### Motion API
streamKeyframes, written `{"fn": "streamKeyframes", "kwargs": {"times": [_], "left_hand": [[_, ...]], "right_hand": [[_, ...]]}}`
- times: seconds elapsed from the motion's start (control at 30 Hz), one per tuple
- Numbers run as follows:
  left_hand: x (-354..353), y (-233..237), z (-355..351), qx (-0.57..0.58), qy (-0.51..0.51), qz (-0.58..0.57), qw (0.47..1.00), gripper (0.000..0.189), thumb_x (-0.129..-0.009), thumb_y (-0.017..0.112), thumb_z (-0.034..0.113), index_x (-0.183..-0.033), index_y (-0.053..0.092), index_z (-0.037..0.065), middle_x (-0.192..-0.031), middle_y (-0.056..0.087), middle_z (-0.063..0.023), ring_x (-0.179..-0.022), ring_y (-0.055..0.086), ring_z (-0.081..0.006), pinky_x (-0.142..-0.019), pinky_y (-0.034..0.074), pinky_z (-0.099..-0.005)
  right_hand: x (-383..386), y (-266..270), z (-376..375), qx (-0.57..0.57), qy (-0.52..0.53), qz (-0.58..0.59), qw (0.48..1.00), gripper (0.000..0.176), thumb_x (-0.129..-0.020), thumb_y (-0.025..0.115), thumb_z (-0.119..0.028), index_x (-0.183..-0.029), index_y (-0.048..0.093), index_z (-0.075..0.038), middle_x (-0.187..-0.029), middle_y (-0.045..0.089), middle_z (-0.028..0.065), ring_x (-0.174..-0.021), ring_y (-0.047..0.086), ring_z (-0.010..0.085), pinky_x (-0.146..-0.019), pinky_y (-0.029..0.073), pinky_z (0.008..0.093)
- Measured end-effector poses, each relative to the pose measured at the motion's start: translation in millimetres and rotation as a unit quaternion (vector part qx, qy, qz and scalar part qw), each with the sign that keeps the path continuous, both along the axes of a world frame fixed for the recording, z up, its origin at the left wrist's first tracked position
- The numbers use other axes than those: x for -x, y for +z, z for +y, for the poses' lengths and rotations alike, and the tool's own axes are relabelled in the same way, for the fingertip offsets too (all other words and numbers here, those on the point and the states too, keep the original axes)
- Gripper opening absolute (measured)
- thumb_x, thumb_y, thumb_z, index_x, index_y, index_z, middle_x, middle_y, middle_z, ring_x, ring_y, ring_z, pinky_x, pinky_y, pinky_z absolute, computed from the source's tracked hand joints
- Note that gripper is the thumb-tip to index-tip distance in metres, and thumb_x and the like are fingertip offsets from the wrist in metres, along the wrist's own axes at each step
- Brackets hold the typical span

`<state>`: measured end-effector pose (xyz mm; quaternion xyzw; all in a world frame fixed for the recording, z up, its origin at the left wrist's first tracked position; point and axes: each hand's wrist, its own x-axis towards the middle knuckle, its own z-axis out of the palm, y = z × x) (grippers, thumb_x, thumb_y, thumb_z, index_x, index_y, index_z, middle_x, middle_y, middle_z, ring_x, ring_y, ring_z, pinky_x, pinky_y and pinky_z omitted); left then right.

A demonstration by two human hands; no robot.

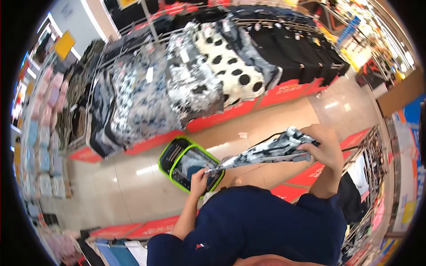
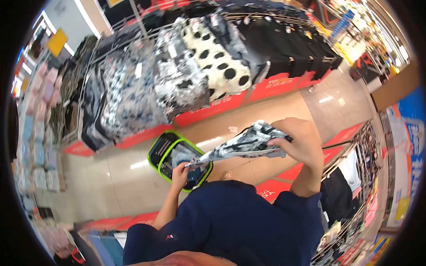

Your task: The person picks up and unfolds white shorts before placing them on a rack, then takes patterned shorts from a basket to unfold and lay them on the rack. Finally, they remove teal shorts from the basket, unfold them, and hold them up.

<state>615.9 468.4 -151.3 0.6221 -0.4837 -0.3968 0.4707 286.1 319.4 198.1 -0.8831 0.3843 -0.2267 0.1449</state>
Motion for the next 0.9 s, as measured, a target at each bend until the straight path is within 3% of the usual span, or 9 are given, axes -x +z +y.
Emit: {"fn": "streamKeyframes", "kwargs": {"times": [0.07, 0.23, 0.37, 0.63, 0.73, 0.9], "left_hand": [[22.6, -8.7, -5.7, 0.012, -0.001, 0.023, 1.000, 0.011, -0.090, 0.057, 0.005, -0.093, 0.064, -0.003, -0.074, 0.066, -0.0117, -0.070, 0.061, -0.0104, -0.066, 0.048, -0.0272], [78.9, -12.6, -24.3, -0.017, -0.061, 0.012, 0.998, 0.011, -0.089, 0.058, 0.004, -0.094, 0.066, -0.002, -0.072, 0.065, -0.0071, -0.068, 0.057, -0.0079, -0.063, 0.047, -0.0252], [112.5, -7.9, -31.0, -0.045, -0.093, -0.044, 0.994, 0.016, -0.088, 0.060, 0.008, -0.099, 0.067, 0.000, -0.081, 0.069, -0.0161, -0.073, 0.067, -0.0195, -0.068, 0.050, -0.0292], [145.9, 40.5, -32.6, -0.117, -0.134, -0.062, 0.982, 0.018, -0.090, 0.059, 0.011, -0.102, 0.066, 0.001, -0.078, 0.067, -0.0140, -0.071, 0.065, -0.0169, -0.067, 0.049, -0.0290], [144.7, 27.8, -33.2, -0.059, -0.144, -0.082, 0.984, 0.018, -0.090, 0.059, 0.012, -0.102, 0.066, 0.000, -0.078, 0.067, -0.0137, -0.071, 0.065, -0.0166, -0.067, 0.049, -0.0290], [140.8, 23.1, -17.0, -0.067, -0.144, -0.063, 0.985, 0.018, -0.088, 0.060, 0.008, -0.103, 0.066, 0.000, -0.086, 0.070, -0.0151, -0.077, 0.067, -0.0196, -0.071, 0.050, -0.0300]], "right_hand": [[33.5, -6.4, -0.7, 0.001, -0.001, -0.011, 1.000, 0.033, -0.065, 0.080, -0.020, -0.090, 0.067, -0.004, -0.075, 0.064, 0.0100, -0.068, 0.062, 0.0277, -0.061, 0.048, 0.0351], [97.3, -16.6, -4.0, -0.002, -0.016, -0.011, 1.000, 0.033, -0.067, 0.080, -0.022, -0.092, 0.067, -0.005, -0.073, 0.064, 0.0099, -0.069, 0.063, 0.0278, -0.061, 0.048, 0.0359], [138.2, -24.2, -7.1, -0.015, -0.028, -0.022, 0.999, 0.032, -0.068, 0.079, -0.024, -0.092, 0.068, -0.006, -0.074, 0.065, 0.0095, -0.069, 0.063, 0.0267, -0.062, 0.048, 0.0357], [177.8, -29.5, -3.6, -0.036, -0.021, -0.065, 0.997, 0.028, -0.070, 0.078, -0.026, -0.090, 0.069, -0.008, -0.073, 0.064, 0.0088, -0.068, 0.062, 0.0259, -0.062, 0.048, 0.0354], [182.3, -39.3, -2.9, -0.043, -0.013, -0.071, 0.996, 0.028, -0.070, 0.078, -0.026, -0.090, 0.069, -0.008, -0.072, 0.064, 0.0087, -0.068, 0.062, 0.0256, -0.061, 0.047, 0.0354], [175.4, -45.9, -2.3, -0.043, 0.003, -0.070, 0.997, 0.028, -0.070, 0.078, -0.026, -0.090, 0.069, -0.007, -0.073, 0.064, 0.0086, -0.067, 0.062, 0.0252, -0.061, 0.047, 0.0352]]}}
